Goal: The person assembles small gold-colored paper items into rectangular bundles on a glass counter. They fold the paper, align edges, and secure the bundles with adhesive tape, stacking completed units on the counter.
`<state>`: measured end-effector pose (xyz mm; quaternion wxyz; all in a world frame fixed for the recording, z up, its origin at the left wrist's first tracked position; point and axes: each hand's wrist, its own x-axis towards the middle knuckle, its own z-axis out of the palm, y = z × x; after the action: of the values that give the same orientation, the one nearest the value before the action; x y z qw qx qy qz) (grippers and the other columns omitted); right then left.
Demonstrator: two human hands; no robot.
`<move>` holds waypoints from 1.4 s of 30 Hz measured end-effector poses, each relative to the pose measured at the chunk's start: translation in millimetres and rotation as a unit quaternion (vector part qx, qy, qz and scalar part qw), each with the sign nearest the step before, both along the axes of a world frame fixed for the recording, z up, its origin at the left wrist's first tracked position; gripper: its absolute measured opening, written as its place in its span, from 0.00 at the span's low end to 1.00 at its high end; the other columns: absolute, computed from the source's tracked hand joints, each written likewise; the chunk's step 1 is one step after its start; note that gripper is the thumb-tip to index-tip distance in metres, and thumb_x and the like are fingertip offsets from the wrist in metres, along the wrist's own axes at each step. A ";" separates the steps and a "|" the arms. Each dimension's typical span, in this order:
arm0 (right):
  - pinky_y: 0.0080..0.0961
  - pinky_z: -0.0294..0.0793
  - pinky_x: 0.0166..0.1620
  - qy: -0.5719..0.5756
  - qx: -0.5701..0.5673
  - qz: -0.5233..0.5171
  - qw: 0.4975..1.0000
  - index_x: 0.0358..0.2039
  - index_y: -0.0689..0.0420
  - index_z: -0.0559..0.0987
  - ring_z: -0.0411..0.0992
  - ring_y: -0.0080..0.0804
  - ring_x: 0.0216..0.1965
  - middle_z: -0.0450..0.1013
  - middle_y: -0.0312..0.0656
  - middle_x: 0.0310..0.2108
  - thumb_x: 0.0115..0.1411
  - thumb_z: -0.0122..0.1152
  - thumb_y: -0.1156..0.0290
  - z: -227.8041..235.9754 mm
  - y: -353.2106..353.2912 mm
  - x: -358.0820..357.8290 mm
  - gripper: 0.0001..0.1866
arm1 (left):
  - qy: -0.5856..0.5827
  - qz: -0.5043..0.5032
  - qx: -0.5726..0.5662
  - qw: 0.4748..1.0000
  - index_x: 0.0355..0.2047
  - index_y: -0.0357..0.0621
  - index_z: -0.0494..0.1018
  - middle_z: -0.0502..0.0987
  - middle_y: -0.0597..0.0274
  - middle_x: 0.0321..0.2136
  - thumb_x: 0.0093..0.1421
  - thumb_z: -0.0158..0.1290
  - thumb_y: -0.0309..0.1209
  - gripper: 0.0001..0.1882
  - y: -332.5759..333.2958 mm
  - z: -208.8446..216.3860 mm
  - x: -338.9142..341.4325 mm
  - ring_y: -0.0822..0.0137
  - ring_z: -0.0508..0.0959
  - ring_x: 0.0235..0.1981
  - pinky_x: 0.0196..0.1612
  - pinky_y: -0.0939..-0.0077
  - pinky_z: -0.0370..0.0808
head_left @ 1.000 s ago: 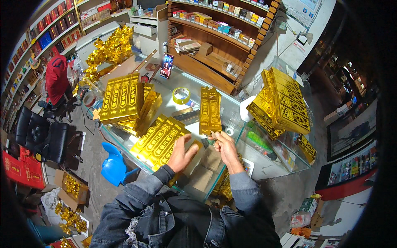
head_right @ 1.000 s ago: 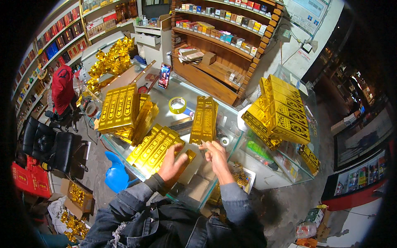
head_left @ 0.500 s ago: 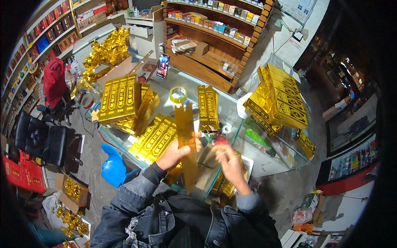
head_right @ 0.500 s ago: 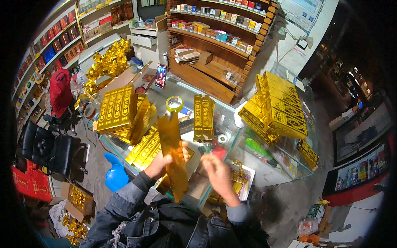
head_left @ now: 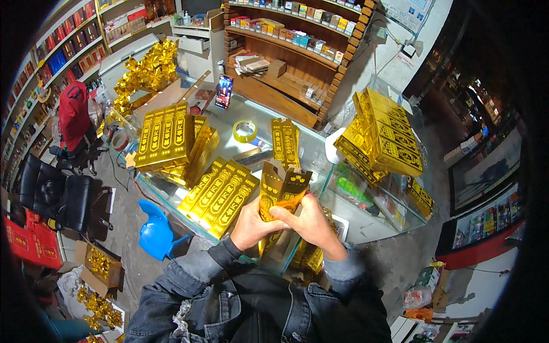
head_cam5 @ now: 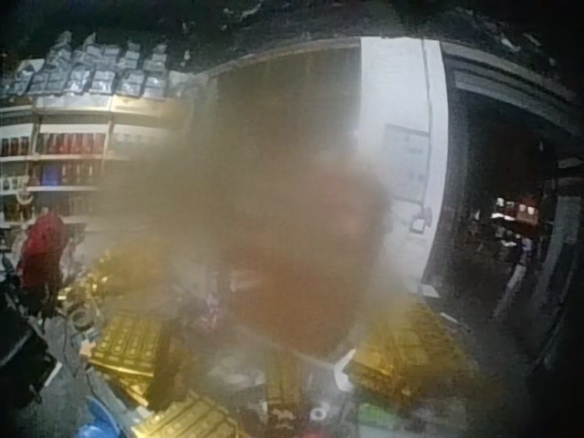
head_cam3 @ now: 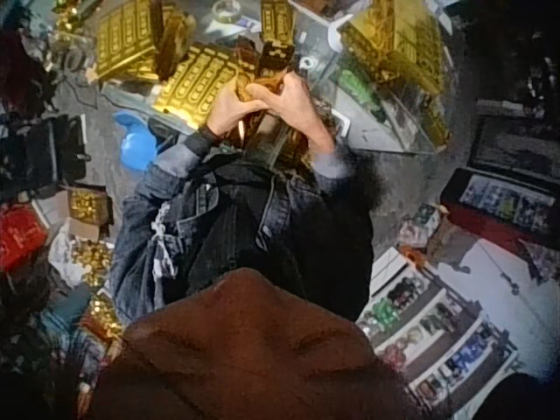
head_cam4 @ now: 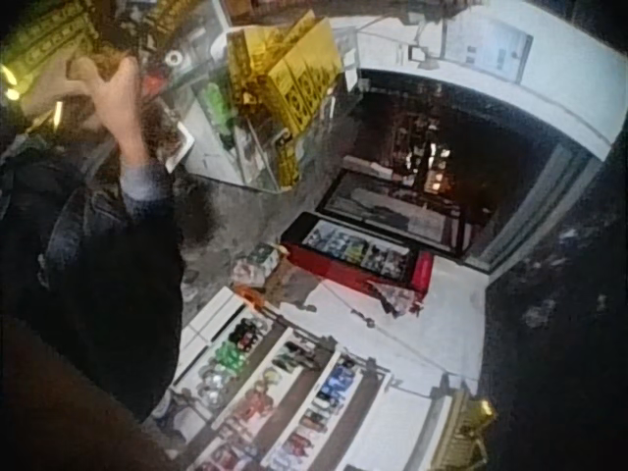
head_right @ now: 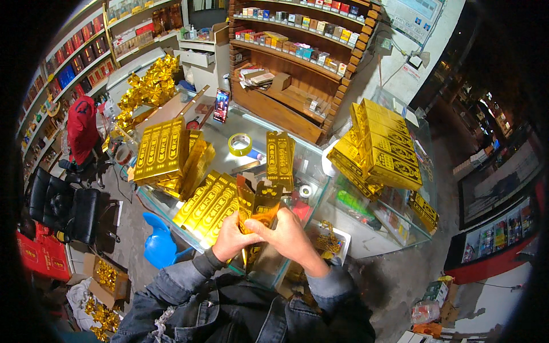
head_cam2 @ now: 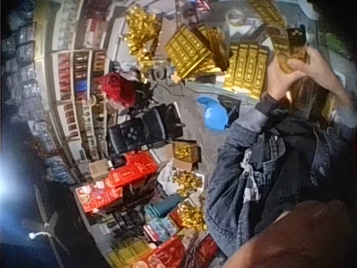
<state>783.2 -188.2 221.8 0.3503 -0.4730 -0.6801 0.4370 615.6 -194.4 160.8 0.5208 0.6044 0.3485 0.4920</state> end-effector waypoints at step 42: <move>0.32 0.76 0.40 -0.214 0.332 -0.081 0.915 0.36 0.60 0.78 0.75 0.39 0.37 0.71 0.48 0.50 0.53 0.64 0.82 4.0 -44.9 43.5 0.09 | 0.152 0.056 0.252 0.954 0.60 0.39 0.59 0.69 0.44 0.53 0.54 0.66 0.29 0.37 -2.3 -21.8 31.5 0.48 0.73 0.53 0.57 0.63 0.70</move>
<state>826.7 -233.1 225.8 0.3680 -0.4652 -0.8039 0.0443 647.0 -196.7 139.0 0.2640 0.7633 0.3217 0.4942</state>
